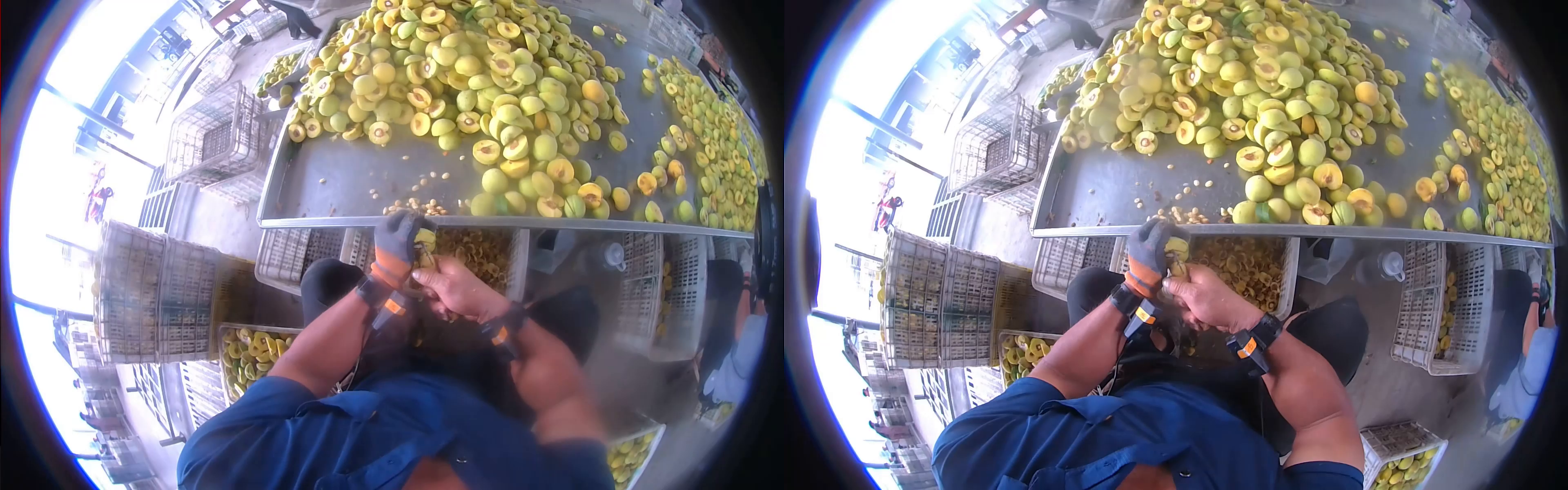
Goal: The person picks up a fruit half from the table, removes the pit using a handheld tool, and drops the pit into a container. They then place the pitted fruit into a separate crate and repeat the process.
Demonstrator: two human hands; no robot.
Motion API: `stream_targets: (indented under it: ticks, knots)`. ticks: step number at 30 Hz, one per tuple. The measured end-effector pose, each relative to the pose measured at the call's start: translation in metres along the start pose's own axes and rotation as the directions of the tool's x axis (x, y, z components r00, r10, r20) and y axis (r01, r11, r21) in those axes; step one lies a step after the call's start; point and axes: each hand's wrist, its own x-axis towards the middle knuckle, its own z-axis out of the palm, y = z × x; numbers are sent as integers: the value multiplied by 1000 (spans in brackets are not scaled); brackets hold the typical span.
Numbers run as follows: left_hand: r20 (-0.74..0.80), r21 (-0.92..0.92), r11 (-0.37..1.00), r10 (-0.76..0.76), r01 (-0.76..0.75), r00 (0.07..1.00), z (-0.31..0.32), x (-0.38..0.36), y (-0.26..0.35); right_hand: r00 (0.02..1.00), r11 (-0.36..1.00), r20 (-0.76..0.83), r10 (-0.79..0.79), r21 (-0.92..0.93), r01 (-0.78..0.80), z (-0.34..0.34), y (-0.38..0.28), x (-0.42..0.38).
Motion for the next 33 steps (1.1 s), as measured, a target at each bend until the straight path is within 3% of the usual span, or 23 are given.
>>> stream_targets:
  ticks: [2, 6, 8, 10, 13, 14, 16, 17, 18, 19, 21, 23, 24, 27, 29, 33]
  knots:
    - [96, -358, 892, -259, 276, 961, -3, -2, 18, 999, 1000, 30, 12, -2, -12, 7, -3, -3]
    - [296, -236, 960, -74, 148, 952, -24, 10, 18, 986, 992, 152, 65, 95, -80, 10, -3, -6]
    - [299, -269, 958, -19, 103, 954, -24, 10, 10, 977, 982, 198, 76, 157, -108, 9, -2, -5]
    - [195, -125, 992, 47, -23, 980, -26, 12, 3, 983, 983, 177, 55, 164, -85, 8, 1, -2]
    - [-81, 419, 888, 242, -187, 967, -43, 13, -6, 986, 987, 162, 28, 151, -53, 12, 0, -6]
    - [-265, 103, 995, 26, 1, 964, -54, 14, -32, 987, 988, 158, 15, 147, -39, 13, 0, -8]
    - [-406, -222, 961, -245, 165, 881, -92, 17, -52, 997, 975, 54, 52, 215, -62, 3, 11, -4]
    - [-449, -190, 963, -257, 189, 856, -117, 17, -45, 997, 964, 5, 73, 255, -72, -3, 23, 0]
    - [-466, -251, 927, -368, 279, 804, -145, 12, -56, 975, 936, -133, 180, 329, -128, -13, 44, 14]
    - [-475, -315, 879, -472, 358, 742, -172, 8, -69, 972, 922, -133, 195, 364, -135, -11, 45, 13]
    - [-512, -49, 827, -502, 560, 697, -211, 4, -85, 964, 891, -132, 230, 426, -155, -8, 40, 12]
    - [-515, 402, 677, -388, 616, 764, -224, 9, -93, 973, 898, -103, 208, 414, -149, -10, 36, 12]
    - [-494, 598, 536, -339, 596, 801, -226, 14, -95, 975, 907, -109, 194, 399, -135, -9, 34, 13]
    - [-416, 638, 685, -78, 352, 906, -199, 72, -89, 979, 940, -130, 158, 322, -110, -5, 25, 17]
    - [-291, 642, 763, 155, 73, 944, -167, 132, -71, 975, 960, -160, 154, 257, -110, -4, 20, 20]
    - [-155, 618, 776, 277, -126, 948, -100, 265, -68, 961, 979, -232, 152, 167, -114, -9, 10, 29]
